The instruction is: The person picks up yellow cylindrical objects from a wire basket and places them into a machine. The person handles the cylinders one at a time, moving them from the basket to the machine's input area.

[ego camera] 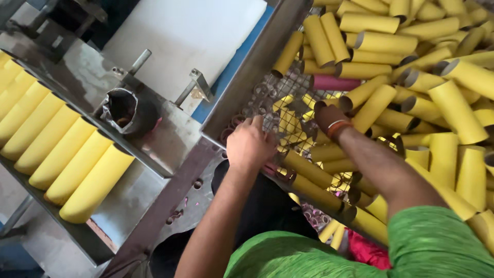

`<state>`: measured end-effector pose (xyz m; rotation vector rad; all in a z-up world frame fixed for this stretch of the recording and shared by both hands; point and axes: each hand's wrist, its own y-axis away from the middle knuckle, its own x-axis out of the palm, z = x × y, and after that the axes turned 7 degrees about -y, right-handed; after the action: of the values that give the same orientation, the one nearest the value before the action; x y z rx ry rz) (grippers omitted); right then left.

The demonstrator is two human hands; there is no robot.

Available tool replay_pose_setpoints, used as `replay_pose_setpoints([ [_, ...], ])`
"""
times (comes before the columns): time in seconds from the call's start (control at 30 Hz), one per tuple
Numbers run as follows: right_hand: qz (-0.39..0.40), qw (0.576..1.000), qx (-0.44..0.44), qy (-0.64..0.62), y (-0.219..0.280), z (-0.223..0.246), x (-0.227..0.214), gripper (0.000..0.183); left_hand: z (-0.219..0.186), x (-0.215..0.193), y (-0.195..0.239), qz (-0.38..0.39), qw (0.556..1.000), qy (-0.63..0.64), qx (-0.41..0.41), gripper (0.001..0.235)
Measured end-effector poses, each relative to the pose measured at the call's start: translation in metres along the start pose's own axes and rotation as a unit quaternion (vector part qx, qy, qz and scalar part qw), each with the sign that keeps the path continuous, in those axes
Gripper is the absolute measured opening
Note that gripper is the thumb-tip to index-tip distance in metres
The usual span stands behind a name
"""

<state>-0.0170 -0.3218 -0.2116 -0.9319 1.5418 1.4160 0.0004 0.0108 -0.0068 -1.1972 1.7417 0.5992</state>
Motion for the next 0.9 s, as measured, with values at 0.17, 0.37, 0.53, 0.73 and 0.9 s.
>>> replay_pose_setpoints([
  [0.17, -0.123, 0.985, -0.045, -0.112, 0.044, -0.002, -0.123, 0.029, 0.004, -0.014, 0.009, -0.025, 0.992, 0.118, 0.036, 0.055],
  [0.37, -0.236, 0.759, -0.331, -0.508, 0.113, 0.057, -0.280, 0.038, 0.030, -0.072, 0.032, -0.199, 0.942, 0.222, 0.155, 0.097],
  [0.53, -0.179, 0.598, -0.375, -0.685, 0.089, 0.182, -0.287, 0.030, 0.056, -0.128, 0.062, -0.238, 0.964, 0.001, 0.119, 0.106],
  [0.73, -0.099, 0.636, -0.409, -0.647, 0.034, 0.346, -0.232, 0.042, 0.134, -0.155, 0.092, -0.183, 0.975, -0.119, -0.032, 0.088],
  [0.9, -0.238, 0.731, -0.498, -0.402, 0.039, 0.424, -0.216, 0.023, 0.217, -0.150, 0.138, -0.113, 0.974, -0.163, -0.109, 0.088],
])
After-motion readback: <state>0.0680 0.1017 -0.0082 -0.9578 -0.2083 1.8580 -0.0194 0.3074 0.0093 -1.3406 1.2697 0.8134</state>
